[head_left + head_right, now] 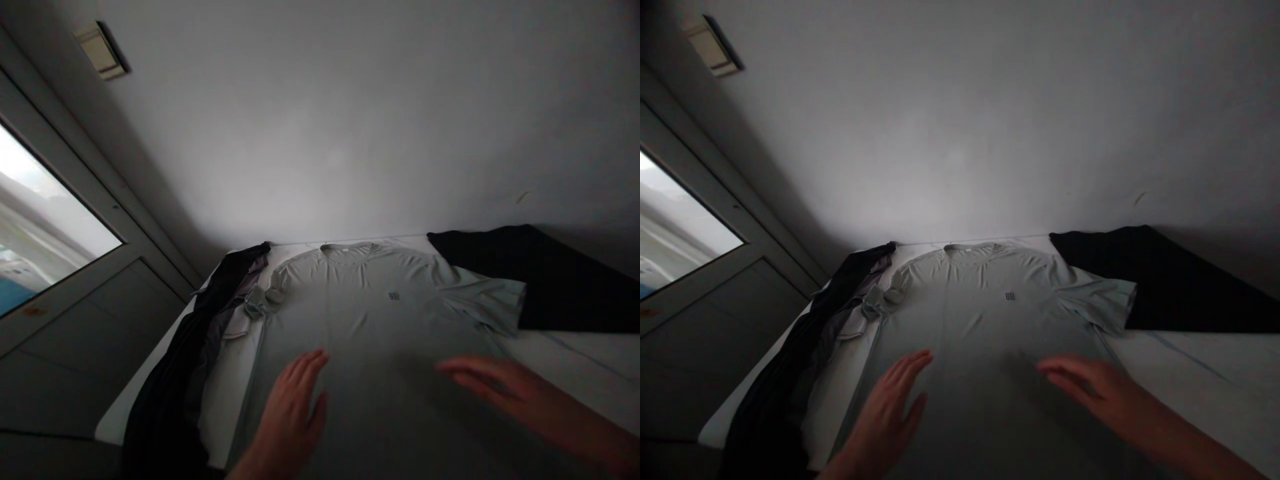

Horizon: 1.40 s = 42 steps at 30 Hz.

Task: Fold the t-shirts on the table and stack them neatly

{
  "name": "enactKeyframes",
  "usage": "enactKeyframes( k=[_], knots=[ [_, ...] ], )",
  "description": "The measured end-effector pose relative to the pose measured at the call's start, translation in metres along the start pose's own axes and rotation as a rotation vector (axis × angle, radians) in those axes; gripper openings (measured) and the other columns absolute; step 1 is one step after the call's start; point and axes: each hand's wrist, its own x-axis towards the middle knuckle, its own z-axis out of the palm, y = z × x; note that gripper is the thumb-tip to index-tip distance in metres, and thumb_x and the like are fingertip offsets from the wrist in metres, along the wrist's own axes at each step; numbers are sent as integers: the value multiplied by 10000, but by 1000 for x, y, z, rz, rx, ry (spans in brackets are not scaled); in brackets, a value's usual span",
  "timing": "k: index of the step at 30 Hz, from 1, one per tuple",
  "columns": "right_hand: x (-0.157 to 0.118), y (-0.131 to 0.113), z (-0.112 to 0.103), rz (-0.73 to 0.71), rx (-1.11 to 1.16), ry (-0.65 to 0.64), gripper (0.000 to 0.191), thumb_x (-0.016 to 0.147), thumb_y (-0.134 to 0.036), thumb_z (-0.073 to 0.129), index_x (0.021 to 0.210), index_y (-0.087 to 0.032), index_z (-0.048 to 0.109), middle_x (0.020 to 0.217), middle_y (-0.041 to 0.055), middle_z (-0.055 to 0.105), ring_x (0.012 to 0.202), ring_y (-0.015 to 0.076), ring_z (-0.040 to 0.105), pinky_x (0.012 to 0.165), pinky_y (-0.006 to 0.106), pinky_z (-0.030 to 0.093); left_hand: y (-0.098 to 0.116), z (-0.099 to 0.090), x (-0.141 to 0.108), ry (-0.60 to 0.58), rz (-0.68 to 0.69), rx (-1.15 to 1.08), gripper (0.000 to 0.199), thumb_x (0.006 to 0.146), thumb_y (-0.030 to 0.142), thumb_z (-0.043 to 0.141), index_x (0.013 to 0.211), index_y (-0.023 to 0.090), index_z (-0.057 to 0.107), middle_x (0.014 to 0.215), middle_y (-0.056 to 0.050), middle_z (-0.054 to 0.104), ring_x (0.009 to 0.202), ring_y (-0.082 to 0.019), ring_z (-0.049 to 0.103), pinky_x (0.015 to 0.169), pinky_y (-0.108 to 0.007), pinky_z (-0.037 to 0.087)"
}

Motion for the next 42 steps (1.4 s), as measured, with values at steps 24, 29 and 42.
enactKeyframes(
  k=[24, 29, 42],
  knots=[
    [330, -4, 83, -642, -457, -247, 616, 986, -556, 303, 1522, -279, 178, 1593, 40, 137, 1452, 254, 149, 1187, 504, 174, -189, -20, 276, -29, -61, 659, 552, 987, 451, 254, 1497, 241, 255, 1574, -55, 266, 1454, -251, 221, 1173, -497, 245],
    [323, 12, 62, -621, -464, -190, 649, 989, -514, 347, 1530, -283, 74, 1599, 29, 108, 1452, 255, 147, 1192, 502, 170, -196, -21, 266, -15, -74, 671, 537, 991, 410, 248, 1500, 236, 244, 1573, -43, 270, 1456, -219, 213, 1180, -461, 250],
    [303, 112, -13, -249, -718, 31, 704, 918, -626, 309, 1454, -180, 411, 1546, 125, 287, 1420, 317, 251, 1147, 550, 240, -156, -37, 253, 67, -115, 887, 432, 936, 287, 425, 1341, 181, 534, 1479, -149, 437, 1382, -306, 379, 1150, -529, 283]
  ],
)
